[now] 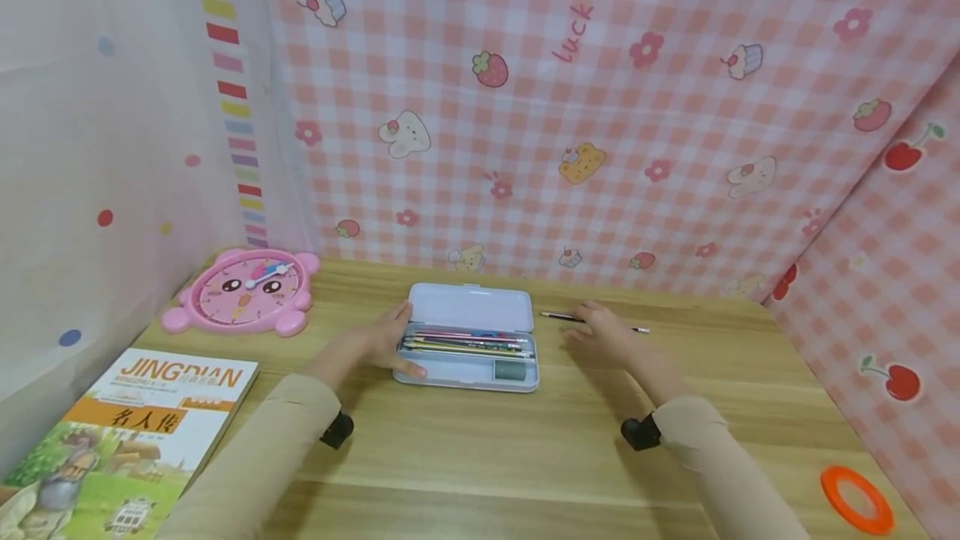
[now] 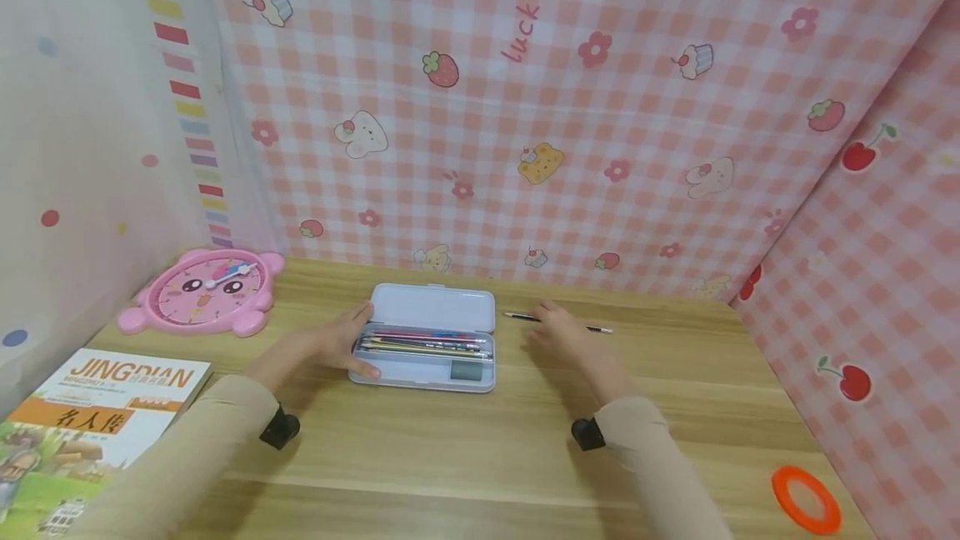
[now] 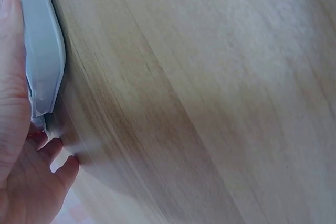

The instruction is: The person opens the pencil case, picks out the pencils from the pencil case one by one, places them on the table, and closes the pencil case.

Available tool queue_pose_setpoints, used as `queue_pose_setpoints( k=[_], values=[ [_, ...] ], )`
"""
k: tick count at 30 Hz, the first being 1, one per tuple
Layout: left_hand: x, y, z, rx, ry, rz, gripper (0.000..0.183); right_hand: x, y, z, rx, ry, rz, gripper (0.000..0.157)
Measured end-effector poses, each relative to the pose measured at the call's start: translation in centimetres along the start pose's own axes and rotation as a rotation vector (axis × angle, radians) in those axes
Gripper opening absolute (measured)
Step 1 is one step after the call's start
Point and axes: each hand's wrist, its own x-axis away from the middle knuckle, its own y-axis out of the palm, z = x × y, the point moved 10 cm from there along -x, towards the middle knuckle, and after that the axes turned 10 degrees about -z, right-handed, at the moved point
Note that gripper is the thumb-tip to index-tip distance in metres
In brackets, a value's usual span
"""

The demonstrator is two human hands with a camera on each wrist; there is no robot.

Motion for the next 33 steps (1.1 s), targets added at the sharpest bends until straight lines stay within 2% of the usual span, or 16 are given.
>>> queue_pose_setpoints(
  k=[3,5,11,14,18,22,33],
  values=[
    [0.0,-0.1,0.0,0.002,-0.002,0.005,0.118,-1.0,0.4,-3.4,0.012,-0.135,0.016,0.03],
    [-0.1,-0.1,0.0,0.001,-0.009,0.004,0.118,-1.6,0.8,-5.3,0.01,-0.194,-0.009,0.026],
    [-0.2,0.1,0.2,0.019,-0.001,0.002,0.119,-2.9,2.1,-8.2,-0.007,-0.247,-0.101,0.018],
    [-0.2,0.2,0.2,0.022,-0.004,-0.003,0.119,-3.4,2.5,-8.8,-0.012,-0.247,-0.12,0.017],
    [-0.3,0.3,0.1,0.029,-0.012,-0.006,0.12,-3.9,3.2,-8.8,-0.036,-0.196,-0.175,0.016],
    [-0.3,0.3,0.2,0.025,-0.015,-0.012,0.12,-4.0,3.4,-9.0,-0.019,-0.181,-0.197,0.014],
    [-0.1,0.2,0.1,0.022,0.001,0.001,0.119,-3.4,1.6,-8.9,0.018,-0.197,-0.059,0.011]
  ],
)
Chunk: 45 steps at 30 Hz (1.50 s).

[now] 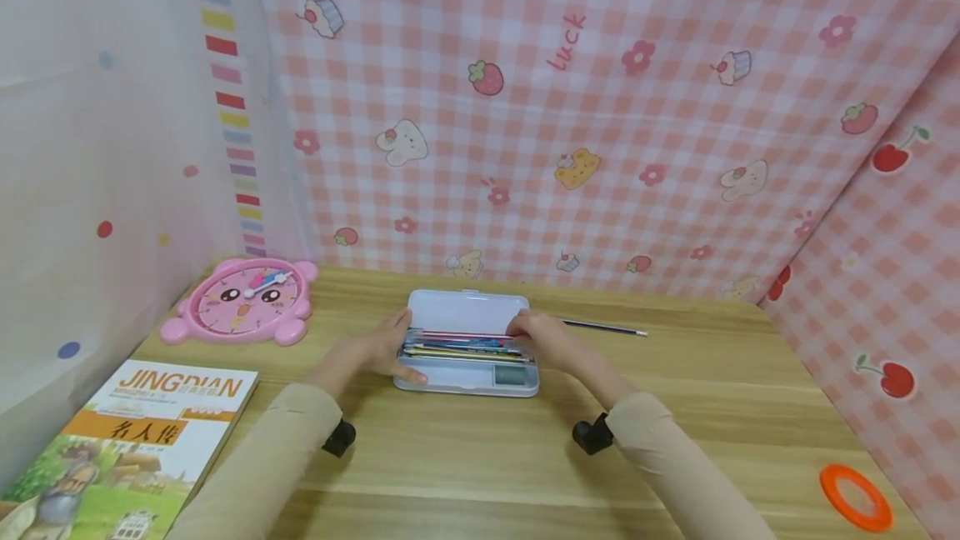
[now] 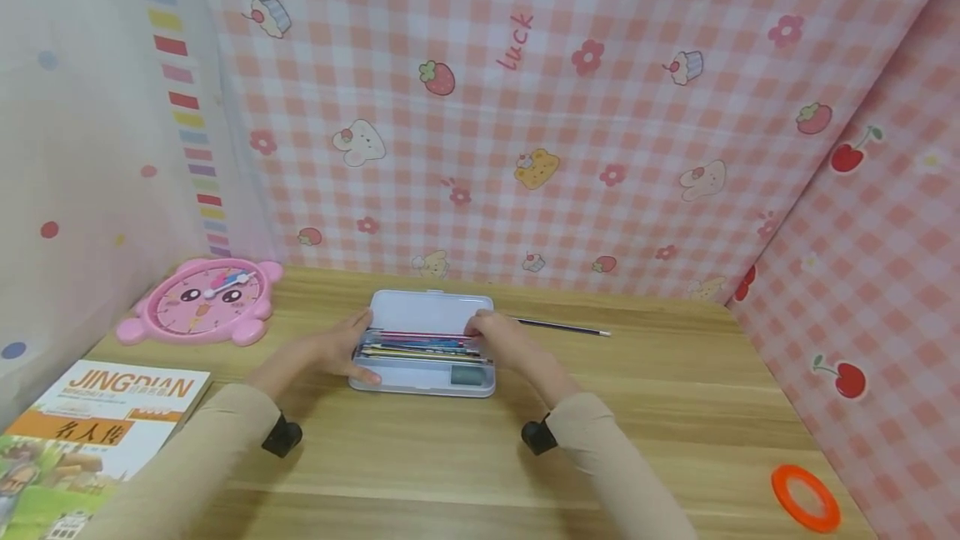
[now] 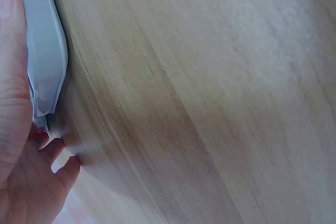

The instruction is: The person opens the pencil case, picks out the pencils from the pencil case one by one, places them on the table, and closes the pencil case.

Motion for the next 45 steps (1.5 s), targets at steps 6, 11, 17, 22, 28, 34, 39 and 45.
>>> queue_pose_setpoints(
  k=[6,11,17,22,28,34,39,45],
  values=[
    [0.3,-0.1,-0.3,0.007,0.0,0.009,0.119,0.9,-0.6,1.0,0.062,0.002,0.051,0.007],
    [0.4,0.0,-0.7,-0.003,-0.004,0.012,0.119,2.0,-1.2,2.3,0.08,0.036,0.076,0.005],
    [0.7,0.0,-0.9,-0.003,-0.01,0.007,0.119,3.9,-1.7,5.2,0.076,0.108,0.083,0.003],
    [0.9,-0.2,-0.8,0.004,-0.01,0.012,0.119,5.9,-2.4,7.8,0.052,0.143,0.11,0.004],
    [1.0,-0.3,-0.9,0.01,-0.018,0.004,0.118,8.0,-2.7,9.9,0.012,0.139,0.151,0.005],
    [0.8,-0.3,-1.1,-0.002,-0.022,0.003,0.118,9.5,-2.4,12.1,0.024,0.176,0.153,0.007],
    [0.6,-0.2,-0.9,-0.001,-0.016,-0.001,0.119,10.2,-1.9,13.5,0.062,0.231,0.127,0.006],
    [0.1,-0.1,-0.1,-0.017,0.012,0.001,0.119,11.1,-1.5,14.5,0.096,0.266,0.142,0.005]
  ],
)
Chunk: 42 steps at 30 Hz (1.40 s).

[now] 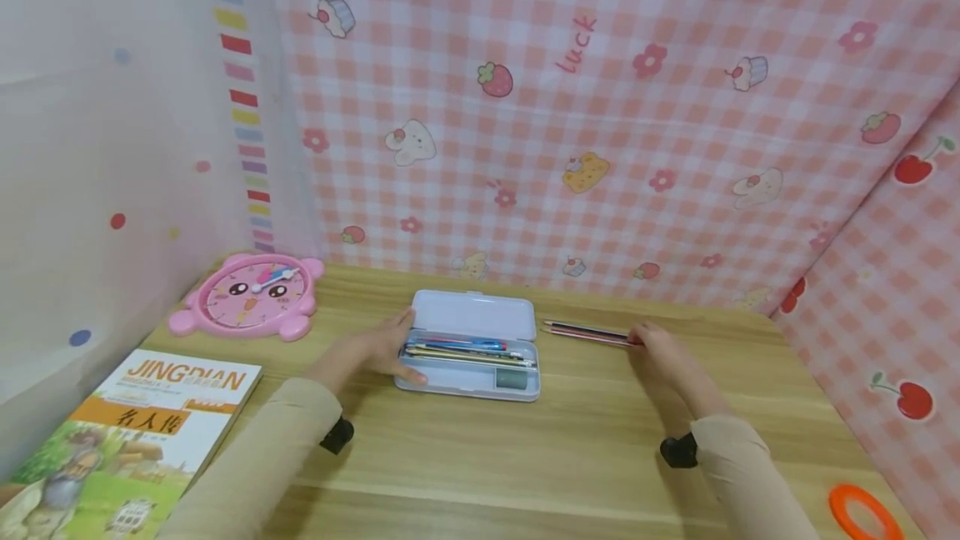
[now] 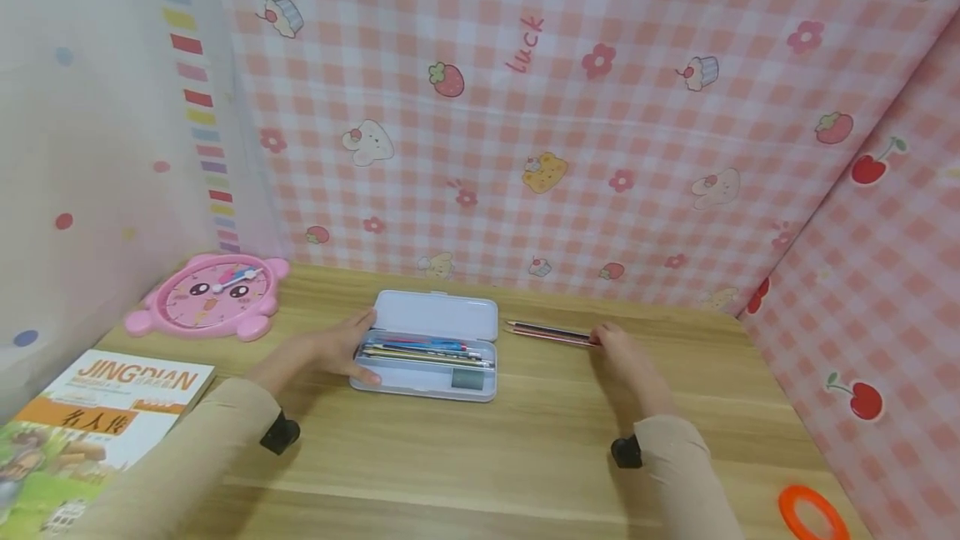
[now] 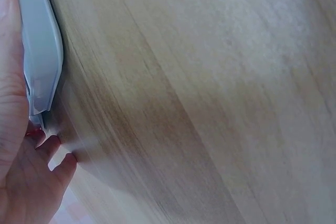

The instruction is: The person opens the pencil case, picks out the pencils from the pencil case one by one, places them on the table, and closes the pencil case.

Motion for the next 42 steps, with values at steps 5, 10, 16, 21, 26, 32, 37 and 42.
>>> queue_pose_setpoints(
  k=[5,10,16,21,26,32,37,42],
  values=[
    [-0.3,0.1,0.4,-0.013,0.002,-0.006,0.118,0.8,0.1,0.7,0.011,0.028,0.023,0.004],
    [-0.4,0.1,0.7,-0.012,0.01,-0.009,0.118,1.3,0.3,1.4,0.032,0.073,0.014,0.004],
    [-0.5,-0.1,0.9,-0.019,0.01,-0.008,0.118,1.6,0.1,1.5,0.04,0.086,0.038,0.005],
    [-0.5,0.0,0.8,-0.026,0.007,-0.013,0.118,1.7,0.1,1.4,0.055,0.081,0.057,0.005],
    [-0.6,0.2,0.7,-0.027,0.001,-0.024,0.119,1.5,0.1,1.4,0.032,0.102,0.053,0.008],
    [-0.8,0.3,0.0,-0.008,-0.005,-0.024,0.121,0.2,0.4,0.6,-0.044,0.165,-0.013,0.022],
    [-0.7,0.1,-0.1,0.001,0.002,-0.011,0.122,-1.6,0.3,-2.9,-0.031,0.083,0.004,0.024],
    [-0.4,0.2,-0.2,-0.001,-0.01,-0.014,0.121,-3.3,0.1,-8.4,0.026,-0.11,0.084,0.023]
  ],
)
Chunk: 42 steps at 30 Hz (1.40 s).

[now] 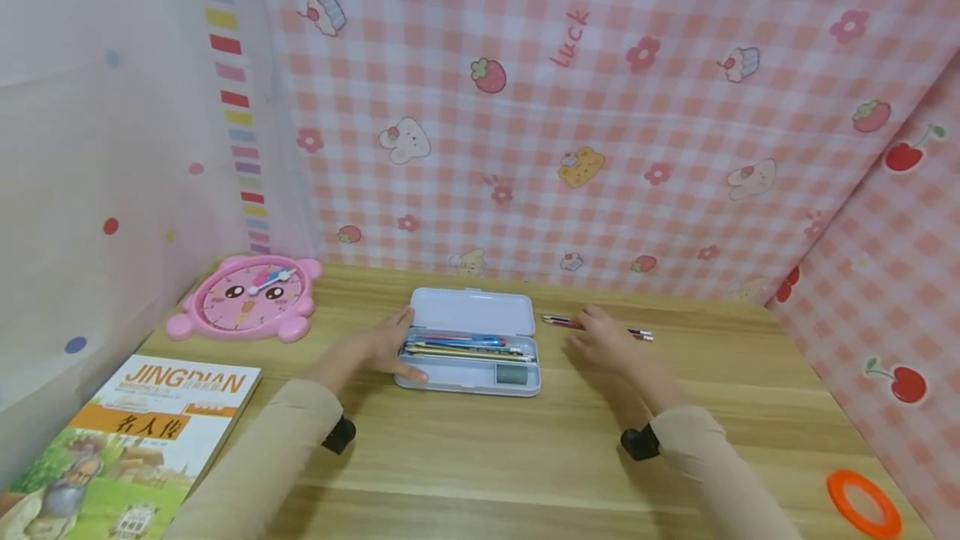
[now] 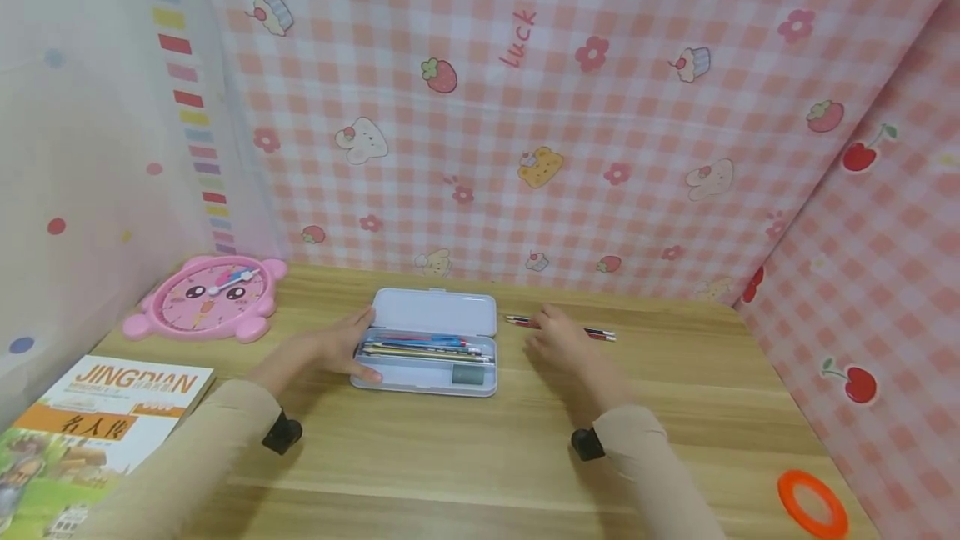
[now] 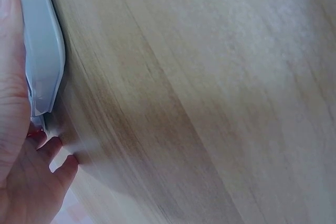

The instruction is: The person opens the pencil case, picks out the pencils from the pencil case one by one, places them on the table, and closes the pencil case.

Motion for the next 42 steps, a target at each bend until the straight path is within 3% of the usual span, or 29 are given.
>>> queue_pose_setpoints(
  k=[3,8,11,17,21,29,37,42],
  values=[
    [0.1,0.0,-0.1,0.009,-0.004,-0.002,0.121,-1.0,0.5,-2.7,-0.013,-0.071,-0.029,0.022],
    [0.1,0.0,-0.1,0.017,0.002,0.009,0.121,-2.3,2.0,-5.7,-0.162,-0.079,-0.199,0.02],
    [0.0,-0.1,-0.1,0.019,0.001,0.011,0.122,-2.6,2.6,-7.1,-0.204,-0.11,-0.26,0.018],
    [0.0,0.0,0.0,0.015,-0.004,0.011,0.122,-2.5,2.7,-9.3,-0.083,-0.306,-0.2,0.006],
    [-0.1,-0.1,-0.1,0.004,-0.01,0.011,0.121,-2.5,2.9,-10.0,0.031,-0.372,-0.176,0.006],
    [-0.1,0.0,-0.3,0.003,-0.017,0.008,0.12,-3.1,3.2,-11.4,0.177,-0.406,-0.221,0.009],
    [0.3,0.0,0.4,-0.007,0.0,0.006,0.119,-3.8,3.4,-11.5,0.047,-0.369,-0.229,0.012],
    [0.3,-0.1,0.1,0.01,-0.003,0.007,0.119,-4.3,3.8,-11.9,0.057,-0.332,-0.279,0.01]
  ],
)
